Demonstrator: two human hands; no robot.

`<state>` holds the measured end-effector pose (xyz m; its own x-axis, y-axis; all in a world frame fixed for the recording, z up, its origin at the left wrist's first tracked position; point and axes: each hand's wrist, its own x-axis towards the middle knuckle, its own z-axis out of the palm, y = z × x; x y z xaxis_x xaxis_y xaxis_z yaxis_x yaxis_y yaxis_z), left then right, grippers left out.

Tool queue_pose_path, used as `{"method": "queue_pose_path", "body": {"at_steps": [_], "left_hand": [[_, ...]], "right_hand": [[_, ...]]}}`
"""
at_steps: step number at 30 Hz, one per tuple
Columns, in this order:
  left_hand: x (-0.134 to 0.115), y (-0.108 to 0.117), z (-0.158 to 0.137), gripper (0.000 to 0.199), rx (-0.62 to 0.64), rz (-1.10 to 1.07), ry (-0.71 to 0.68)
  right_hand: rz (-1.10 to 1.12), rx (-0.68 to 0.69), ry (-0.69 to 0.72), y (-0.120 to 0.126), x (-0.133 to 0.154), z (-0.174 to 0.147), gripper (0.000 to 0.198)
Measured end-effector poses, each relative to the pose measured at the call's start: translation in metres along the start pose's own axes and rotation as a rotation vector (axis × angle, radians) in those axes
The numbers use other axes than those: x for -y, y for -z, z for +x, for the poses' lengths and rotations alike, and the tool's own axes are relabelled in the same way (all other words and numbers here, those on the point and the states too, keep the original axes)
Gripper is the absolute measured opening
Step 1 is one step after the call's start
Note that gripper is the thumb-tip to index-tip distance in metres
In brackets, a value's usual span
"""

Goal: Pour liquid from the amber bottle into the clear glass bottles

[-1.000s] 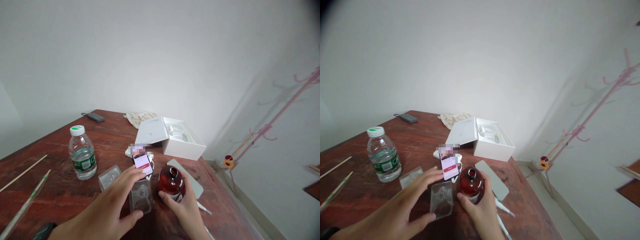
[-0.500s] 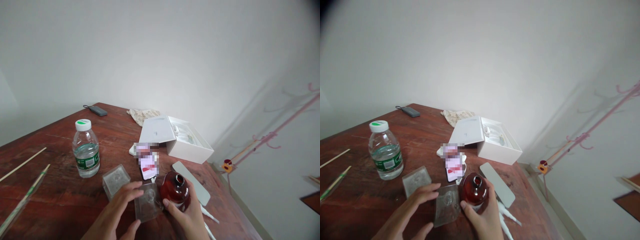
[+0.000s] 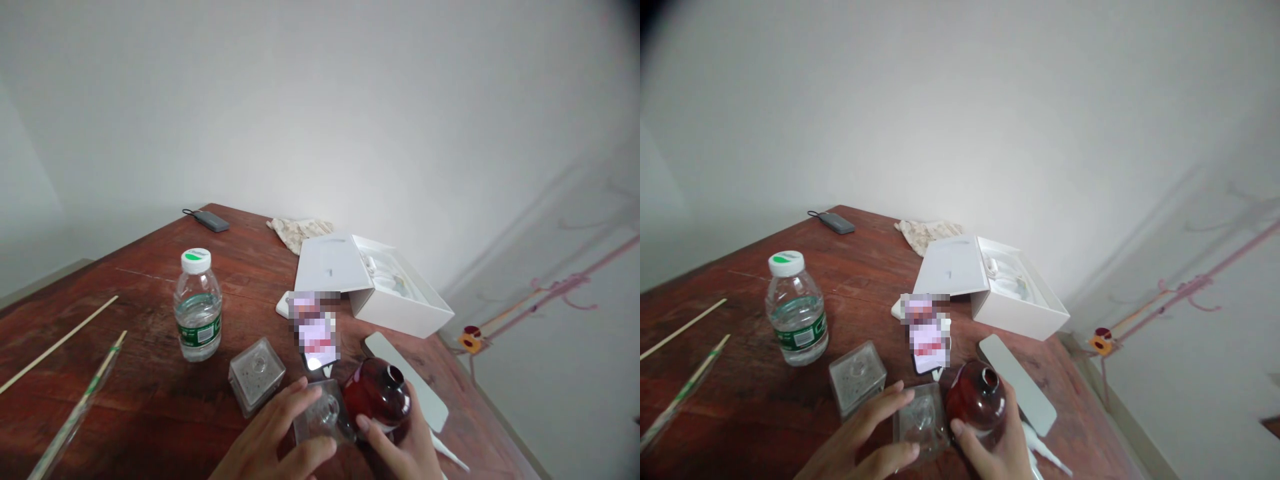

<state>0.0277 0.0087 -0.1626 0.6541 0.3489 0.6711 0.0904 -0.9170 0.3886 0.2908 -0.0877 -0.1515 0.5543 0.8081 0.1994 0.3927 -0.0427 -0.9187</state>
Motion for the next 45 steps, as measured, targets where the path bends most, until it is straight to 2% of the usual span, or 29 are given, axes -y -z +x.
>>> {"method": "queue_pose_path", "body": {"at_steps": [2, 4, 6, 10, 12, 16, 18, 20, 25, 28, 32, 35, 36, 38, 41, 45], "left_hand": [[-0.002, 0.007, 0.005, 0.076, 0.012, -0.024, -0.021], [-0.006, 0.015, 0.010, 0.081, -0.029, -0.061, -0.078], [-0.011, 0.021, 0.014, 0.087, 0.048, -0.086, -0.042], [-0.017, 0.021, 0.008, 0.095, 0.079, -0.145, -0.041], [-0.018, 0.019, 0.001, 0.102, 0.128, -0.143, 0.002], [-0.018, 0.012, -0.013, 0.111, 0.283, -0.126, 0.122], [-0.018, 0.008, -0.016, 0.112, 0.317, -0.128, 0.153], [-0.017, 0.004, -0.019, 0.108, 0.318, -0.128, 0.168], [-0.019, -0.004, -0.025, 0.081, 0.297, -0.114, 0.198], [-0.019, -0.012, -0.025, 0.087, 0.206, -0.131, 0.200], [-0.020, -0.011, -0.017, 0.087, 0.095, -0.117, 0.098], [-0.023, 0.002, -0.008, 0.079, 0.098, -0.090, 0.076], [-0.025, 0.006, -0.005, 0.076, 0.147, -0.078, 0.120], [-0.027, 0.013, -0.001, 0.070, 0.146, -0.069, 0.145], [-0.028, 0.016, 0.002, 0.066, 0.124, -0.082, 0.139], [-0.028, 0.014, 0.003, 0.061, 0.163, -0.098, 0.163]], "right_hand": [[-0.024, -0.017, -0.003, -0.004, 0.009, -0.002, 0.073], [-0.066, -0.020, 0.017, -0.007, 0.017, -0.004, 0.072], [-0.105, -0.011, 0.030, -0.008, 0.023, -0.002, 0.073], [-0.137, 0.046, 0.057, -0.001, 0.025, 0.008, 0.076], [-0.142, 0.086, 0.082, 0.004, 0.025, 0.013, 0.079], [-0.153, 0.087, 0.098, 0.012, 0.026, 0.019, 0.083], [-0.161, 0.088, 0.107, 0.015, 0.026, 0.020, 0.085], [-0.178, 0.100, 0.111, 0.017, 0.025, 0.020, 0.086], [-0.223, 0.139, 0.127, 0.021, 0.020, 0.019, 0.086], [-0.248, 0.166, 0.139, 0.022, 0.019, 0.018, 0.087], [-0.190, 0.192, 0.159, 0.022, 0.023, 0.017, 0.086], [-0.130, 0.196, 0.144, 0.021, 0.026, 0.017, 0.086], [-0.121, 0.197, 0.135, 0.021, 0.027, 0.017, 0.086], [-0.120, 0.203, 0.125, 0.021, 0.028, 0.017, 0.085], [-0.130, 0.223, 0.117, 0.022, 0.028, 0.016, 0.085], [-0.177, 0.251, 0.113, 0.023, 0.026, 0.016, 0.084]]}}
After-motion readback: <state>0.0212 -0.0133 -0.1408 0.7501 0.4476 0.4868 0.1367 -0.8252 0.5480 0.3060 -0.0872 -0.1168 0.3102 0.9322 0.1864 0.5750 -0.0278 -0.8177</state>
